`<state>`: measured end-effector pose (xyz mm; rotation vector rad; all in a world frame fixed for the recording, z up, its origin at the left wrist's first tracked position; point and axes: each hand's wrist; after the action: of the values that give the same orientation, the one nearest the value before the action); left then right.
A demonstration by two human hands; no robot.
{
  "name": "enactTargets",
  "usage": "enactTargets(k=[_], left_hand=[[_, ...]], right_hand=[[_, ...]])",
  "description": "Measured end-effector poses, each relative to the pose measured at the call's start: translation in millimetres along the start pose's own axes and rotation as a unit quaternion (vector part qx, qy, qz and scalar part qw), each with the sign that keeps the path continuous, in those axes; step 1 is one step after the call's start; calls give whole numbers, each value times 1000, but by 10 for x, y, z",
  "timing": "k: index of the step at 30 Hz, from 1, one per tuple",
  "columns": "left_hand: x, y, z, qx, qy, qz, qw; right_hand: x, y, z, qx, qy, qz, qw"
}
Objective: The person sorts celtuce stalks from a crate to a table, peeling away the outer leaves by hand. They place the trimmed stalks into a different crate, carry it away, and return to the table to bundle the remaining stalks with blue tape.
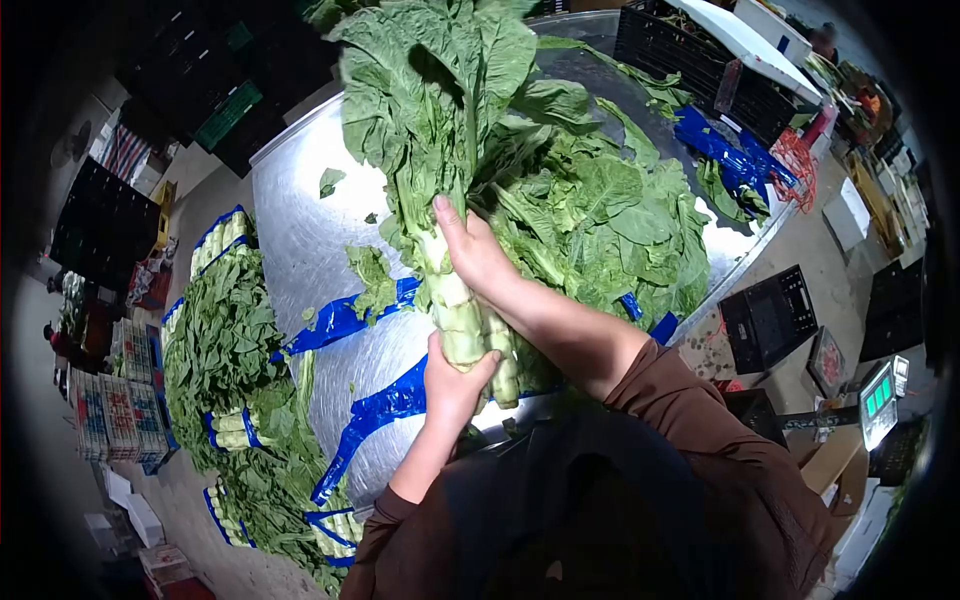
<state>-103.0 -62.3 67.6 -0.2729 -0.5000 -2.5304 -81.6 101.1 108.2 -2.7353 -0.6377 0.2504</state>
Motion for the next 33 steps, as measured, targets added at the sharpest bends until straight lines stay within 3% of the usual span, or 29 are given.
enactTargets(k=[1, 7, 9, 14, 17, 21, 24, 26, 28, 30, 33], left_hand=[[-58, 6, -19, -5, -19, 36, 999], [-79, -33, -83, -18, -19, 61, 998], [-43, -38, -124, -8, -32, 59, 998], [47, -85, -86, -13, 84, -34, 996], [95, -97, -45, -22, 169, -96, 981], [109, -75, -8, -8, 200, -128, 971], [158, -104, -74, 10, 260, -210, 942], [222, -172, -172, 45, 297, -342, 890], [221, -124, -70, 48, 336, -371, 865], [229, -77, 2, 53, 387, -408, 825], [273, -93, -15, 53, 384, -443, 808]], right_hand=[[39, -13, -49, -82, -22, -48, 995], [-28, -19, 285, -103, -13, 32, 994], [-43, -6, 266, -186, -128, 58, 972], [-71, -53, 123, -248, -236, 66, 937], [-51, -108, -125, -276, -363, 23, 890], [-34, -193, -179, -256, -279, -20, 925], [-53, -224, -116, -283, -284, -59, 914], [-18, -186, -193, -313, -366, -13, 876], [52, -161, -319, -283, -433, -60, 854], [0, -171, -326, -286, -424, -42, 858], [-42, -183, -287, -286, -420, 2, 861]])
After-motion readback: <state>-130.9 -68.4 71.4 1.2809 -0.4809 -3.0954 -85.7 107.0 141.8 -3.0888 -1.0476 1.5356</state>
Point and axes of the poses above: each hand's wrist, its own y-axis away from the middle knuckle, its own x-axis out of the back of the hand, z = x × y, and after that the axes turned 11 degrees about x, right-handed
